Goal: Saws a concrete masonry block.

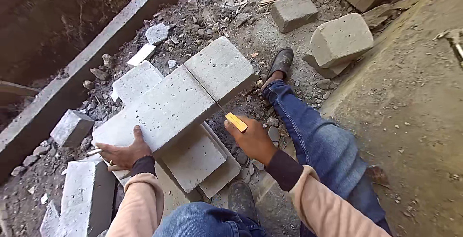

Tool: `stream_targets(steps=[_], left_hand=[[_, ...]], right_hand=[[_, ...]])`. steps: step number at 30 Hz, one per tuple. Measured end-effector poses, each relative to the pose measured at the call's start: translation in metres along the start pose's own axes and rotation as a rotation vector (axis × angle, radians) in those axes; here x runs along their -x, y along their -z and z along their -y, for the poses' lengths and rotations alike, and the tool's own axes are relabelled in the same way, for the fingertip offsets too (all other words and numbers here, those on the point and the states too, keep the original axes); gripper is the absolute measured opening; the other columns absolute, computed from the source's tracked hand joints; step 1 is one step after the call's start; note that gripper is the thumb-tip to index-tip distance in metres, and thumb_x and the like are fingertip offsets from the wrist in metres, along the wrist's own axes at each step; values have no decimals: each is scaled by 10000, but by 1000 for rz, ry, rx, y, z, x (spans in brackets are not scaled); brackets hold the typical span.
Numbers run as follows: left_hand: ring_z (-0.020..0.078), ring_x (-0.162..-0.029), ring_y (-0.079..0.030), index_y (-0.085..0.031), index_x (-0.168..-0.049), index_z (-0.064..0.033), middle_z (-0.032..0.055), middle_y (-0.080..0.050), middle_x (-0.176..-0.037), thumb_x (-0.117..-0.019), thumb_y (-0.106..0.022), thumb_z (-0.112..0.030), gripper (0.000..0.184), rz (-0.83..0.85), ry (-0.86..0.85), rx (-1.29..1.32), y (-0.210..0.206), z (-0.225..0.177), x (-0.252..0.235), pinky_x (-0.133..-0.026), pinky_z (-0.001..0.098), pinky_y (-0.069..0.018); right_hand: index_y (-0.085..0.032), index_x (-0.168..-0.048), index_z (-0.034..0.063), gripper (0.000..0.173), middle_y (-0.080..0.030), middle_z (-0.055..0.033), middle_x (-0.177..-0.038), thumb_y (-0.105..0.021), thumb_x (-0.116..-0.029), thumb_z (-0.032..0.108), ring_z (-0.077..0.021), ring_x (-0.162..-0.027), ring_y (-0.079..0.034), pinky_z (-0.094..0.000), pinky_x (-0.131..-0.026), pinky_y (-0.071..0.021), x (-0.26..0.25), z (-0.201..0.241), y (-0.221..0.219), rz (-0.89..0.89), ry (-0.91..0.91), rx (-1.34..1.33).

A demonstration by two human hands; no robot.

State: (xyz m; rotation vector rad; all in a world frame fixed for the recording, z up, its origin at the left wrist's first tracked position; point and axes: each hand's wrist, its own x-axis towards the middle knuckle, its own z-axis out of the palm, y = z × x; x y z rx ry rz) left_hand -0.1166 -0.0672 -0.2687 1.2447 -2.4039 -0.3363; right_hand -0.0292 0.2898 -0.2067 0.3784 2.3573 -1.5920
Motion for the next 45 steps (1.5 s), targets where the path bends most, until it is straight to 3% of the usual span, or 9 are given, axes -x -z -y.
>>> stream_targets(steps=[4, 7, 14, 21, 27, 32, 35, 41, 45], left_hand=[[304, -1532, -314, -161, -1650, -89, 199, -315, -1648, -726, -658, -843, 1292, 0, -4, 9, -4, 1, 0, -1243, 569, -196], [299, -1533, -309, -152, -1652, -92, 189, -303, -1656, -745, -648, -832, 1271, 25, -12, -14, 0, 2, 0, -1247, 550, -189], [323, -1543, -280, -135, -1658, -112, 193, -278, -1664, -755, -621, -852, 1265, 15, 8, -14, -4, 6, 1, -1245, 582, -164], [313, -1555, -257, -118, -1660, -111, 188, -245, -1681, -739, -630, -856, 1291, 50, -5, -18, -5, 4, 1, -1253, 580, -135], [327, -1552, -259, -121, -1660, -125, 188, -237, -1683, -744, -629, -854, 1275, 27, 4, -18, -8, 4, 0, -1243, 602, -143], [335, -1552, -256, -99, -1659, -100, 205, -246, -1676, -736, -619, -868, 1309, 17, 26, -7, -10, 5, 0, -1243, 606, -132], [307, -1553, -263, -104, -1660, -110, 188, -255, -1677, -748, -614, -861, 1287, 39, -7, -25, -7, 4, 1, -1246, 595, -123], [315, -1554, -258, -114, -1659, -106, 185, -265, -1674, -749, -597, -872, 1284, 35, -18, -37, -4, 4, 2, -1238, 618, -123], [323, -1556, -249, -93, -1659, -107, 184, -238, -1682, -760, -589, -873, 1282, 40, 14, -41, 0, 11, 8, -1239, 631, -120]], right_hand=[[-581, -1437, 233, 591, -723, 15, -943, -533, -995, 623, -112, -782, -696, -397, -698, -612, 77, -41, 28, 9, 15, 84], [-582, -1439, 87, 562, -752, 2, -1087, -604, -1020, 459, -63, -887, -712, -322, -778, -626, 153, -59, 57, 2, 15, 51], [-651, -1300, 126, 514, -698, -120, -828, -543, -1025, 548, -262, -654, -675, -515, -573, -559, 0, -14, -6, -35, 68, 23], [-602, -1426, 109, 567, -755, 35, -1078, -585, -1017, 501, -35, -883, -710, -295, -769, -628, 146, -71, 51, -32, 47, 81], [-682, -1251, 115, 505, -698, -133, -888, -535, -1027, 544, -267, -729, -677, -523, -635, -547, -2, -20, 8, -19, 74, 64], [-605, -1413, 234, 559, -720, 36, -931, -536, -1002, 605, -94, -738, -683, -370, -658, -610, 83, -53, 40, 13, 51, 88], [-588, -1431, 63, 547, -747, -20, -1007, -618, -1018, 421, -91, -740, -679, -335, -664, -607, 150, -63, 69, 19, 0, 40], [-654, -1309, 91, 477, -706, -132, -858, -568, -1034, 472, -250, -676, -683, -498, -602, -571, 1, -24, -7, -49, 90, 43], [-608, -1377, 160, 520, -698, -109, -884, -526, -1034, 542, -248, -692, -675, -507, -597, -574, 32, -35, 22, 44, 70, 81]])
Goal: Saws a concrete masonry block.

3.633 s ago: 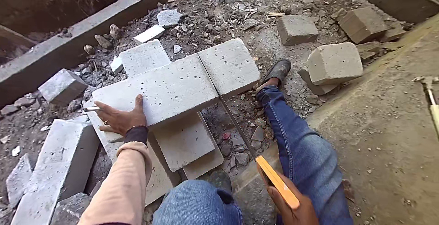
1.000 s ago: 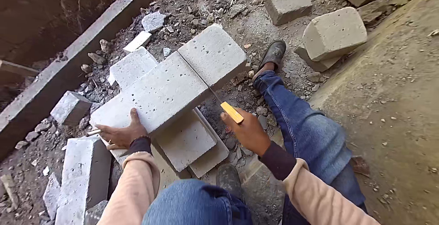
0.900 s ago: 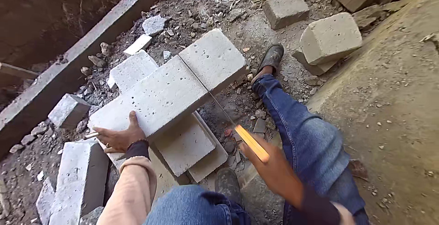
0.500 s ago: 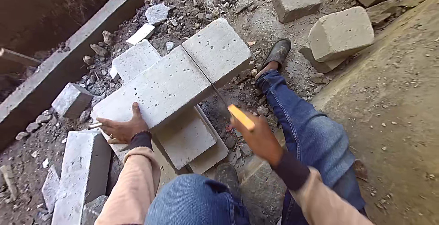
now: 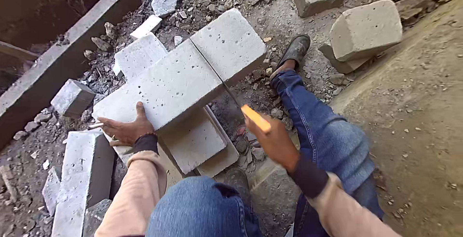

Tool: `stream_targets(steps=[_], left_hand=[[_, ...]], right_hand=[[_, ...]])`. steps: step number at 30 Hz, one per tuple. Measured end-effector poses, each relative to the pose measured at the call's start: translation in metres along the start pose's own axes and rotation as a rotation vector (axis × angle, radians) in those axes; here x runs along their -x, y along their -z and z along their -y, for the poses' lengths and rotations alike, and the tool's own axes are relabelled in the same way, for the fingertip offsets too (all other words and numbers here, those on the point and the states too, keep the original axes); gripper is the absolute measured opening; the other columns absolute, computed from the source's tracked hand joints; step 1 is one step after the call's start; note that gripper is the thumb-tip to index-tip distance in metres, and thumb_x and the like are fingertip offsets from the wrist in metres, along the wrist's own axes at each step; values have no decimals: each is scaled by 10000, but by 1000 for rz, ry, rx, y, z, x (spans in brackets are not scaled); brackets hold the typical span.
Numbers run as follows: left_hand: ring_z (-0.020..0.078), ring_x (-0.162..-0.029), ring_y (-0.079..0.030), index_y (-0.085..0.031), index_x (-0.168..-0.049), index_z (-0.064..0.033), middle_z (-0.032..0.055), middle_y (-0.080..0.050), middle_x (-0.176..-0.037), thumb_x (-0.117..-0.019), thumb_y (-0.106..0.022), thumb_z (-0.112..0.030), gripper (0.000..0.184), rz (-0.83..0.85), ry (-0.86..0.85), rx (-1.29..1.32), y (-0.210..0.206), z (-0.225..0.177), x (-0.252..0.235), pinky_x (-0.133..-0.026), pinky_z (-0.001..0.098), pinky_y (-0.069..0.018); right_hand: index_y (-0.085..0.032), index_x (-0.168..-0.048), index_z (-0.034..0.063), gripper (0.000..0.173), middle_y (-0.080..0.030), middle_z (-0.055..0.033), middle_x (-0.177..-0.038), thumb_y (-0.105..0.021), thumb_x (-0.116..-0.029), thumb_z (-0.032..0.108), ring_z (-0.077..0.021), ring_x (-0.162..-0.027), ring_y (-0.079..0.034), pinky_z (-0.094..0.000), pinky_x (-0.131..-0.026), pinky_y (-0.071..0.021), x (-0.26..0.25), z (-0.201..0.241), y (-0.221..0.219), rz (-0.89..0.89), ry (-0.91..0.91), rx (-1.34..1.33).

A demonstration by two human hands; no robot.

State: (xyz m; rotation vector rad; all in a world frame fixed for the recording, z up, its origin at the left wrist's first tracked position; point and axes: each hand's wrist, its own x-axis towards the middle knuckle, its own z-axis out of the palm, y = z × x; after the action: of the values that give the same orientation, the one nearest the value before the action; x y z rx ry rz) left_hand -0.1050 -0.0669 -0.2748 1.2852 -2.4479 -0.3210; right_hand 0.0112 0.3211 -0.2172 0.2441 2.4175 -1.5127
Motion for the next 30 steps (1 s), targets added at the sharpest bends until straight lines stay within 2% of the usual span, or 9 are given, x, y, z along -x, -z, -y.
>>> stream_targets(steps=[2, 5, 10, 13, 14, 18, 23, 27, 30], left_hand=[[303, -1560, -245, -103, -1661, -113, 174, -237, -1687, -747, -598, -872, 1287, -3, -7, 13, -3, -9, 0, -1243, 609, -124], [293, -1545, -280, -118, -1660, -115, 185, -265, -1673, -747, -621, -852, 1276, -2, -28, 22, -5, -13, -7, -1247, 567, -130], [316, -1538, -297, -136, -1662, -146, 180, -284, -1667, -728, -606, -884, 1280, -5, -53, 0, -7, -7, -11, -1228, 622, -172], [336, -1538, -293, -161, -1656, -114, 199, -261, -1673, -701, -637, -890, 1319, -5, -38, 46, -7, -3, -14, -1240, 593, -194], [331, -1538, -298, -166, -1652, -95, 208, -273, -1666, -706, -643, -878, 1317, 2, -46, 60, -8, -8, -14, -1247, 586, -187], [314, -1526, -329, -166, -1647, -74, 204, -314, -1650, -725, -665, -831, 1293, -2, -20, 85, -3, -9, -11, -1252, 541, -198], [351, -1534, -302, -142, -1654, -82, 231, -287, -1653, -733, -661, -835, 1297, -1, -26, 74, -3, -8, -17, -1251, 597, -152], [406, -1513, -321, -186, -1642, -60, 261, -304, -1634, -768, -690, -778, 1239, 11, -64, 62, -1, -8, -15, -1218, 638, -220], [382, -1508, -342, -205, -1636, -53, 253, -331, -1623, -763, -699, -769, 1232, -17, -80, 58, -5, -7, -18, -1224, 602, -246]], right_hand=[[-599, -1422, 222, 529, -722, 31, -936, -537, -1018, 557, -92, -745, -686, -369, -657, -612, 58, -30, 15, -39, -7, 31], [-600, -1420, 79, 558, -755, 20, -1090, -591, -1021, 469, -41, -886, -711, -287, -783, -630, 102, -48, 23, -57, 5, -21], [-714, -1204, 113, 451, -728, -73, -906, -588, -1010, 500, -202, -787, -707, -492, -720, -594, -57, 5, -21, -58, 6, -49], [-694, -1087, 80, 511, -680, -121, -831, -572, -999, 569, -271, -734, -679, -548, -675, -567, -79, 22, -20, -3, -86, -130], [-678, -1112, 107, 516, -684, -101, -825, -551, -1002, 595, -246, -703, -689, -512, -642, -593, -60, 12, -18, 2, -101, -127], [-720, -1266, 148, 497, -749, 21, -935, -589, -994, 543, -75, -776, -696, -325, -735, -601, 8, -56, -12, 20, -154, -150], [-694, -1306, 108, 520, -737, 39, -885, -607, -992, 514, -52, -665, -656, -264, -625, -584, 37, -49, 0, -118, -85, -210], [-627, -1398, 73, 553, -762, 31, -1128, -618, -1011, 468, -22, -951, -721, -252, -851, -625, 54, -40, 7, -215, 55, -205], [-615, -1415, 75, 554, -767, 18, -1096, -637, -1006, 448, -23, -933, -724, -274, -838, -629, 61, -36, 2, -198, 43, -207]])
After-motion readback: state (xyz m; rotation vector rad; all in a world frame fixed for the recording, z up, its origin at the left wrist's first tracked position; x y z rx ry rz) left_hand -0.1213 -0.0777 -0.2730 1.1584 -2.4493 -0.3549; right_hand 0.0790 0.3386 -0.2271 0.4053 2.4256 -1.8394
